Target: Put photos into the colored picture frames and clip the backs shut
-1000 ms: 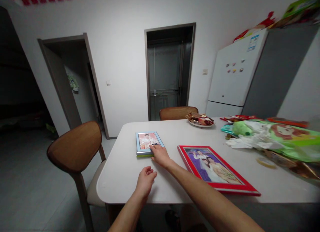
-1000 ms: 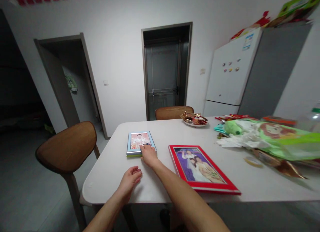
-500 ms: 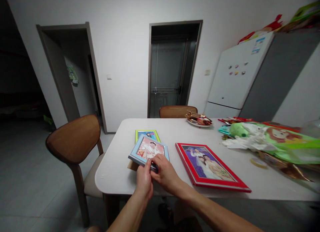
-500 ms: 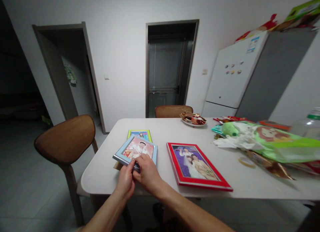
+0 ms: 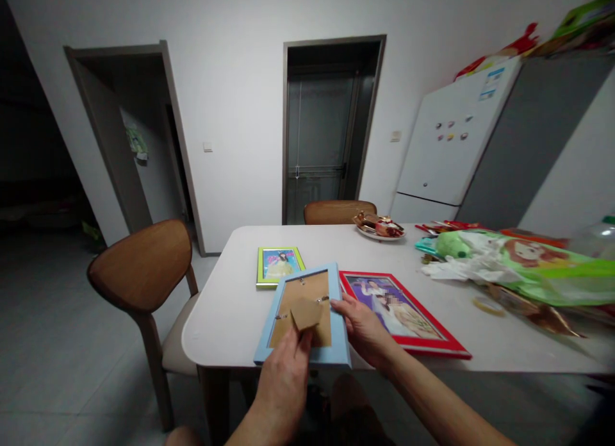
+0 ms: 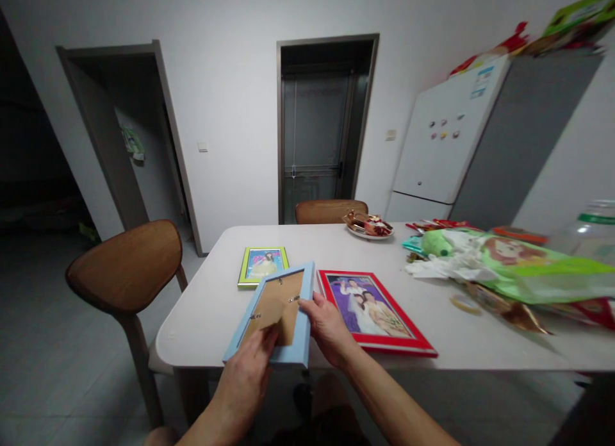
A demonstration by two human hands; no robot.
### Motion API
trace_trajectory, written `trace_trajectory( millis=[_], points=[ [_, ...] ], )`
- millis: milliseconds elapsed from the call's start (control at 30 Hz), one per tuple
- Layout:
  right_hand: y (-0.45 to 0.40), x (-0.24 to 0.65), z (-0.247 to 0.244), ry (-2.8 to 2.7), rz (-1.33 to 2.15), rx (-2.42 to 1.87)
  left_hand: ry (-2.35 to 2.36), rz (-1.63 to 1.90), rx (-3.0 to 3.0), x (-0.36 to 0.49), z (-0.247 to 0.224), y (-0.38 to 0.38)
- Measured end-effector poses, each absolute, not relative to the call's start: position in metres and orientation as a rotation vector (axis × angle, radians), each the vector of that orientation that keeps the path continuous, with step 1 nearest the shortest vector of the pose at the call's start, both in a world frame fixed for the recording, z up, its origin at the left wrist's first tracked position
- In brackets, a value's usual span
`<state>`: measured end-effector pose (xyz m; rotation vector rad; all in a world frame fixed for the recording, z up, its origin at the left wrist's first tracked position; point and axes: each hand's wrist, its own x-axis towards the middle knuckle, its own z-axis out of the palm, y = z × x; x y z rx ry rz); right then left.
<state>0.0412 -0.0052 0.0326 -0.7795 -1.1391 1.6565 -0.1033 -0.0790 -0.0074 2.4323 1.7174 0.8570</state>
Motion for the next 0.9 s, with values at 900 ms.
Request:
trace_trajectory(
  millis=[900],
  points=[
    [0.016,0.047,-0.01,-2.129,0.636,-1.244,1.712,0.601,2.339,-0.132,-0.014,-0.094]
  ],
)
